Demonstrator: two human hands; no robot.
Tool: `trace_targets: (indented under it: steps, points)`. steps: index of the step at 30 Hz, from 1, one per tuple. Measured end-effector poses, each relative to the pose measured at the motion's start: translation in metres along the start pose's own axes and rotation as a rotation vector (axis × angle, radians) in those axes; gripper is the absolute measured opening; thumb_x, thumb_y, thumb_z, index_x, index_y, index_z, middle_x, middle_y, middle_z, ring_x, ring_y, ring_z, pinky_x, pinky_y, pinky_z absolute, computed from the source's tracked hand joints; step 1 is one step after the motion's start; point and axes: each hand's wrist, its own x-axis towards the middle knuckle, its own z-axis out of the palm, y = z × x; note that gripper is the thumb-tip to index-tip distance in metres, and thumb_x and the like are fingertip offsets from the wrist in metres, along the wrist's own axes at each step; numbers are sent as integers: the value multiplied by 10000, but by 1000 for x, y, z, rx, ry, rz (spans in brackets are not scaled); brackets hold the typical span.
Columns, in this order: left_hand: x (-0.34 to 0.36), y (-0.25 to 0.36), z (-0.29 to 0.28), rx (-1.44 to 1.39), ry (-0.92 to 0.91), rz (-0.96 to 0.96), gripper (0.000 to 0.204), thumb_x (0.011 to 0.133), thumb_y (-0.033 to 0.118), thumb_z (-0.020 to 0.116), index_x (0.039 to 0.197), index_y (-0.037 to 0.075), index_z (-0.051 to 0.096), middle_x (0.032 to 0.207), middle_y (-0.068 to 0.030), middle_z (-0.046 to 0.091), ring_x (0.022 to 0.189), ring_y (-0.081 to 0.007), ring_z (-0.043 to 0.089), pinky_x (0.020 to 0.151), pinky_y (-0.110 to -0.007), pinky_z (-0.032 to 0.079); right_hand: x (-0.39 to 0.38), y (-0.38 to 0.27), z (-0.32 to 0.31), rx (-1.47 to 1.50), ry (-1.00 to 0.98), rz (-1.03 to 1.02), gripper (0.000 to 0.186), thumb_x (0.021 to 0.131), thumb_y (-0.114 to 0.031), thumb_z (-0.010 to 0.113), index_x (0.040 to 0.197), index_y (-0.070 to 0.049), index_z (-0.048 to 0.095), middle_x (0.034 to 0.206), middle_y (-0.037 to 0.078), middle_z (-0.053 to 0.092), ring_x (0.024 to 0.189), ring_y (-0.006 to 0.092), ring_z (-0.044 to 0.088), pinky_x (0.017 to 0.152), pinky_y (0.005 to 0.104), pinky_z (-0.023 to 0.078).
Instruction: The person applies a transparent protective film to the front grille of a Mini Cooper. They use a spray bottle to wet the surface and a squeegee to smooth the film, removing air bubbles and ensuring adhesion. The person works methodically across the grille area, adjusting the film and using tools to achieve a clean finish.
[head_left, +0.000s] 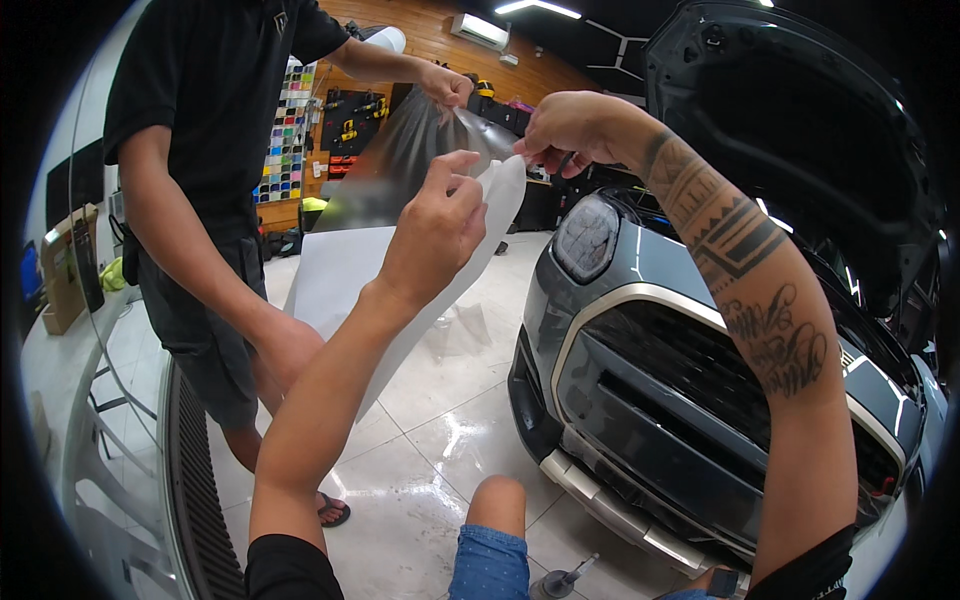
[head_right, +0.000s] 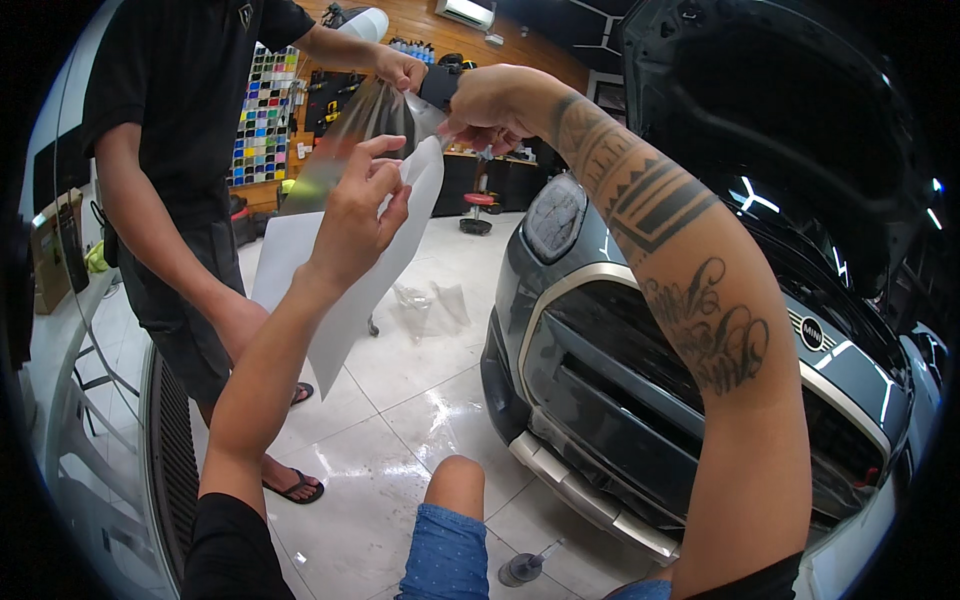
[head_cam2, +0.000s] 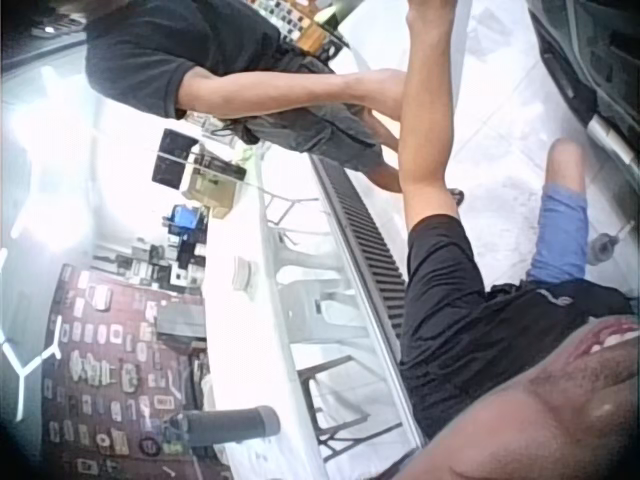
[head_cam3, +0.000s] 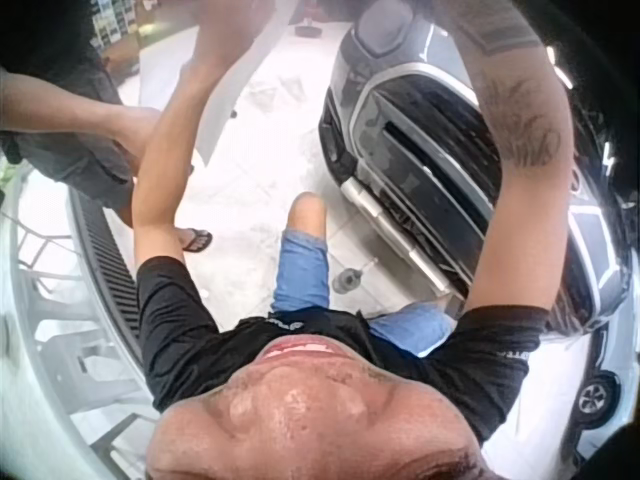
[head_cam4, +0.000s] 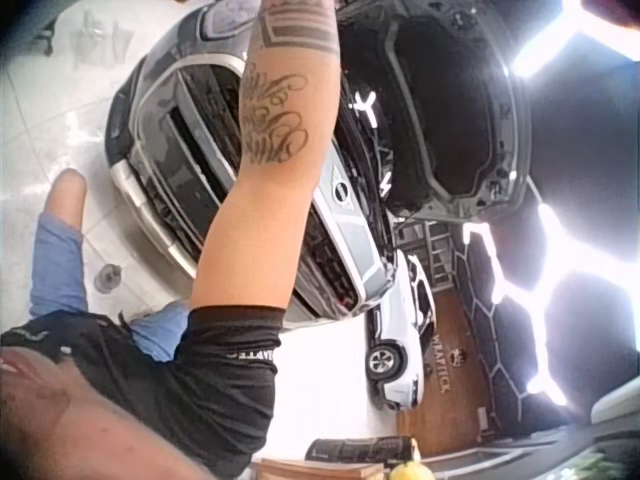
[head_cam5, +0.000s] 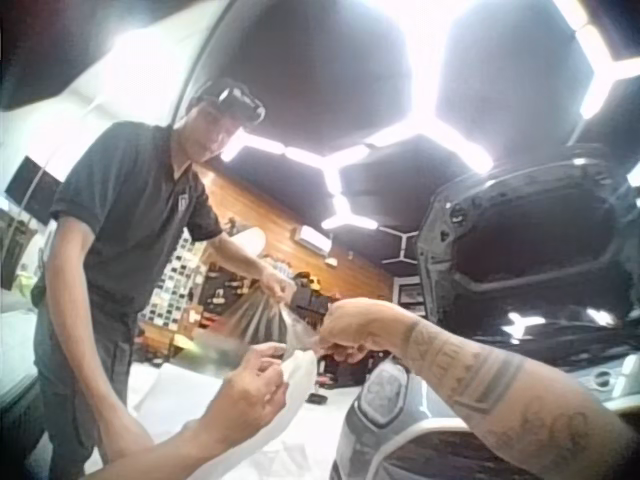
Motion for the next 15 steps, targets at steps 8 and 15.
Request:
trace_targets:
  steps: [8,15]
  points:
    - [-28,-3,6,88,30,63,130,722,-86,641,788,-53,534,1146,-168,603,866,-288,658,717,-351,539,-4,57,-24,291,51,-3,219,941,-255,667,908,-39,681,738,5,575,735,129,557,727,371,464]
    - [-75,12,-11,133,-83,-144,145,691,-73,644,762,-31,525,838,-146,516,719,-330,590,631,-415,489,-8,82,-44,279,125,-20,246,937,-286,674,986,-45,670,811,-2,607,829,129,564,794,394,477]
